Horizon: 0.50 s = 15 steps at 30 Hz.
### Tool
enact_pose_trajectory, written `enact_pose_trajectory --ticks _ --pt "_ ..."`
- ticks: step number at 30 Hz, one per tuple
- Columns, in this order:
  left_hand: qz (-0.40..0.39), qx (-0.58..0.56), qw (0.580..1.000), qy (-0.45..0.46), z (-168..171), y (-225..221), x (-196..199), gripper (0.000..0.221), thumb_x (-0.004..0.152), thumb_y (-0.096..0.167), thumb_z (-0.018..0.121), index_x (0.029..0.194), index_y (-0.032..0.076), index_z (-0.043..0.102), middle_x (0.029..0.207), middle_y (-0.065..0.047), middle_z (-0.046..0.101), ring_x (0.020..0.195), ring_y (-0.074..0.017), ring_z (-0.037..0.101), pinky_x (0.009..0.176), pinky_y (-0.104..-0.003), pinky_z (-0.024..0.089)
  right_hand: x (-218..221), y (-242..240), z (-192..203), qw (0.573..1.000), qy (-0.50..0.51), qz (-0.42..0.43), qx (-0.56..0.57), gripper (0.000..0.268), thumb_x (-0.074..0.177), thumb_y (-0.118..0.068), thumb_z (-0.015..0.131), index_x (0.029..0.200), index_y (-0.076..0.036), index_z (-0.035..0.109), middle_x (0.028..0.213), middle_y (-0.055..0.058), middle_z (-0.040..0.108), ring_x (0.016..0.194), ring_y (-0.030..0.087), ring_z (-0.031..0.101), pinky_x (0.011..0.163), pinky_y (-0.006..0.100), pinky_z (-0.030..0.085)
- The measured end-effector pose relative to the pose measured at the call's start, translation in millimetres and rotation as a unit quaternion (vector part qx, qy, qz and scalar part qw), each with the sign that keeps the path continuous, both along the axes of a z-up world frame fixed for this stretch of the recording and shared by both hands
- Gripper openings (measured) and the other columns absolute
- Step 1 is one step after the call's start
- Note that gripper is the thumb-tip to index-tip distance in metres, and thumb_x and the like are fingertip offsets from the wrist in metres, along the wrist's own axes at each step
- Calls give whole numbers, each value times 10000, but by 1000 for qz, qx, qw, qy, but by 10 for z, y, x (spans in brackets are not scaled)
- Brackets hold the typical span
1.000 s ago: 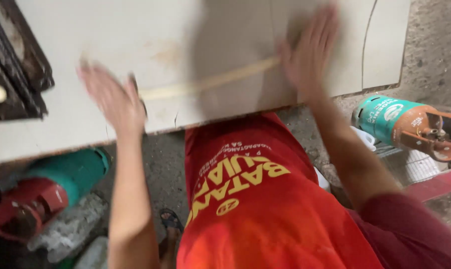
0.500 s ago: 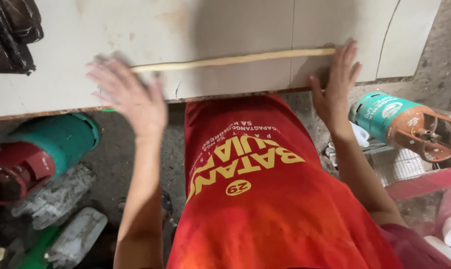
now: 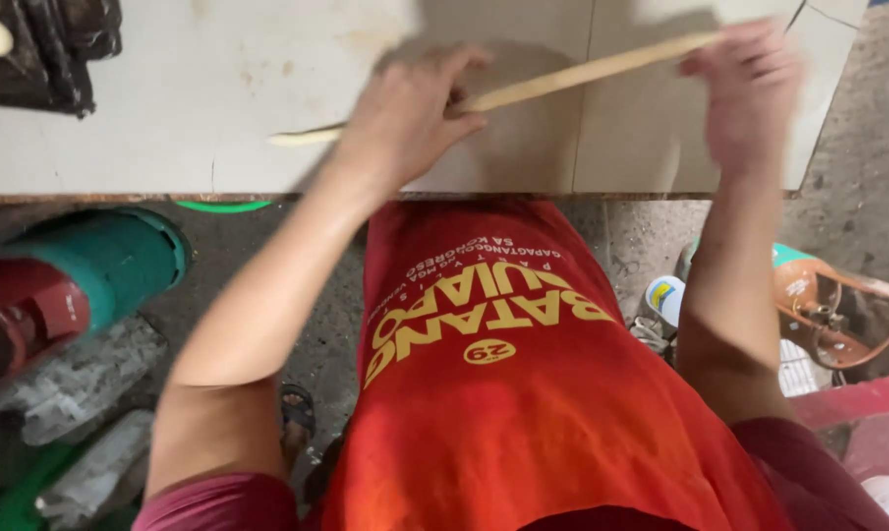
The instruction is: Rolling pieces of dough into ropes, twisting them into shapes, and placing them on a baking sheet.
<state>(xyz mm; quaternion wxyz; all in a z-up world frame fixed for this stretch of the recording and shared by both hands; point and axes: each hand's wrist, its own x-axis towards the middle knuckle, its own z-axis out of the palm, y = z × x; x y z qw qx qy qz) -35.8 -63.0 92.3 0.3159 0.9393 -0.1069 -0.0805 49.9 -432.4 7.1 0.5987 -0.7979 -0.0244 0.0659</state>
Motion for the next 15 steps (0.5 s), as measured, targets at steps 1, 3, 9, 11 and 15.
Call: enact_pose_trajectory --ticks 1,3,9,11,15 --pt "-19 -58 998 -16 237 47 13 345 824 215 831 1098 102 655 873 -25 692 798 -195 641 732 -364 474 60 19 180 994 -11 18 108 121 1016 -9 721 1028 -84 627 946 67 682 882 174 687 849 286 586" --pt "-32 -114 992 -37 652 86 29 303 830 168 832 1089 87 697 861 -58 652 739 -217 614 642 -366 457 221 101 490 975 -24 41 216 113 1047 -67 737 1033 -79 626 942 73 656 843 186 656 812 290 560" --pt "50 -244 967 -46 632 -35 -89 192 826 101 812 936 101 654 838 -14 651 731 -125 635 648 -267 477 575 531 584 971 -75 12 229 316 963 224 781 896 -42 624 817 53 606 760 169 580 714 353 543" --pt "152 -253 956 2 249 -94 -190 165 870 95 747 999 69 648 939 -64 689 809 -165 705 785 -261 624 641 639 253 993 -95 24 63 274 1020 98 786 867 -89 657 820 29 651 735 95 566 680 268 478" --pt "265 -285 918 -78 -274 76 -481 164 873 -17 760 905 60 619 869 -42 610 762 -156 610 663 -226 578 334 1325 246 999 -19 28 -36 189 859 75 767 945 -87 721 770 9 679 671 74 588 614 208 484"
